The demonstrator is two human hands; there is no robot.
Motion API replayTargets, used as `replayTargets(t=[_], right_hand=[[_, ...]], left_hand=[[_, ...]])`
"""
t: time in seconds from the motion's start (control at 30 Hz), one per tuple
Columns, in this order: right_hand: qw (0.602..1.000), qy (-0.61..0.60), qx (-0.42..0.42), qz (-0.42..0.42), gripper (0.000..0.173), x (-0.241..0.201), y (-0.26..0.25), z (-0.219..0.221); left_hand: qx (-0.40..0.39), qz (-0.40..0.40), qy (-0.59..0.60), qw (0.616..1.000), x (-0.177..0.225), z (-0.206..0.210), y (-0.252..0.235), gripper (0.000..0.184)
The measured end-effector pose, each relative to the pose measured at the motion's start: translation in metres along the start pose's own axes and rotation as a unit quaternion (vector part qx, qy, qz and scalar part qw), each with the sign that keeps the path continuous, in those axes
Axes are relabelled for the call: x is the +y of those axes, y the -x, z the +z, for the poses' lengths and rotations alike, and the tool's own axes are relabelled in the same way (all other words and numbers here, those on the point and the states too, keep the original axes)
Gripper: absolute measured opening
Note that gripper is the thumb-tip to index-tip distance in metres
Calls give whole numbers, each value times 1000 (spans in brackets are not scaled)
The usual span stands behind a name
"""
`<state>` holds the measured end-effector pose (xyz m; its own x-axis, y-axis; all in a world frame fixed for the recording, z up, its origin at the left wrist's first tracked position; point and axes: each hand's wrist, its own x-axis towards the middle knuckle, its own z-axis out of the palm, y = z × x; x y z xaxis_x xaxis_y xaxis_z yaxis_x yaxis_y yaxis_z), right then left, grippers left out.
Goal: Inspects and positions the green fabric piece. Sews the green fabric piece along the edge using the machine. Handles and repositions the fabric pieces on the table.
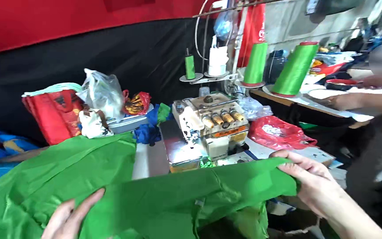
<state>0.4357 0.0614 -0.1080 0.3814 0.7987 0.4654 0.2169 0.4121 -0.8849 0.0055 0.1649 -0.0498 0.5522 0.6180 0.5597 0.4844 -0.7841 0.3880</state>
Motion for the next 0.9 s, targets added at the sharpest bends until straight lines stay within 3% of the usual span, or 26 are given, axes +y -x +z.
replayTargets(t=[0.17, 0.57, 0.9], right_hand=[[1000, 26, -9, 9, 20, -18, -23, 12], [995, 79, -56, -21, 13, -25, -52, 18], [995, 42, -93, -22, 12, -30, -57, 36]], left_hand=[[76, -14, 0, 997, -20, 0, -13, 23], [148, -109, 77, 980, -38, -10, -13, 27], [175, -163, 100, 966, -55, -32, 16, 27]])
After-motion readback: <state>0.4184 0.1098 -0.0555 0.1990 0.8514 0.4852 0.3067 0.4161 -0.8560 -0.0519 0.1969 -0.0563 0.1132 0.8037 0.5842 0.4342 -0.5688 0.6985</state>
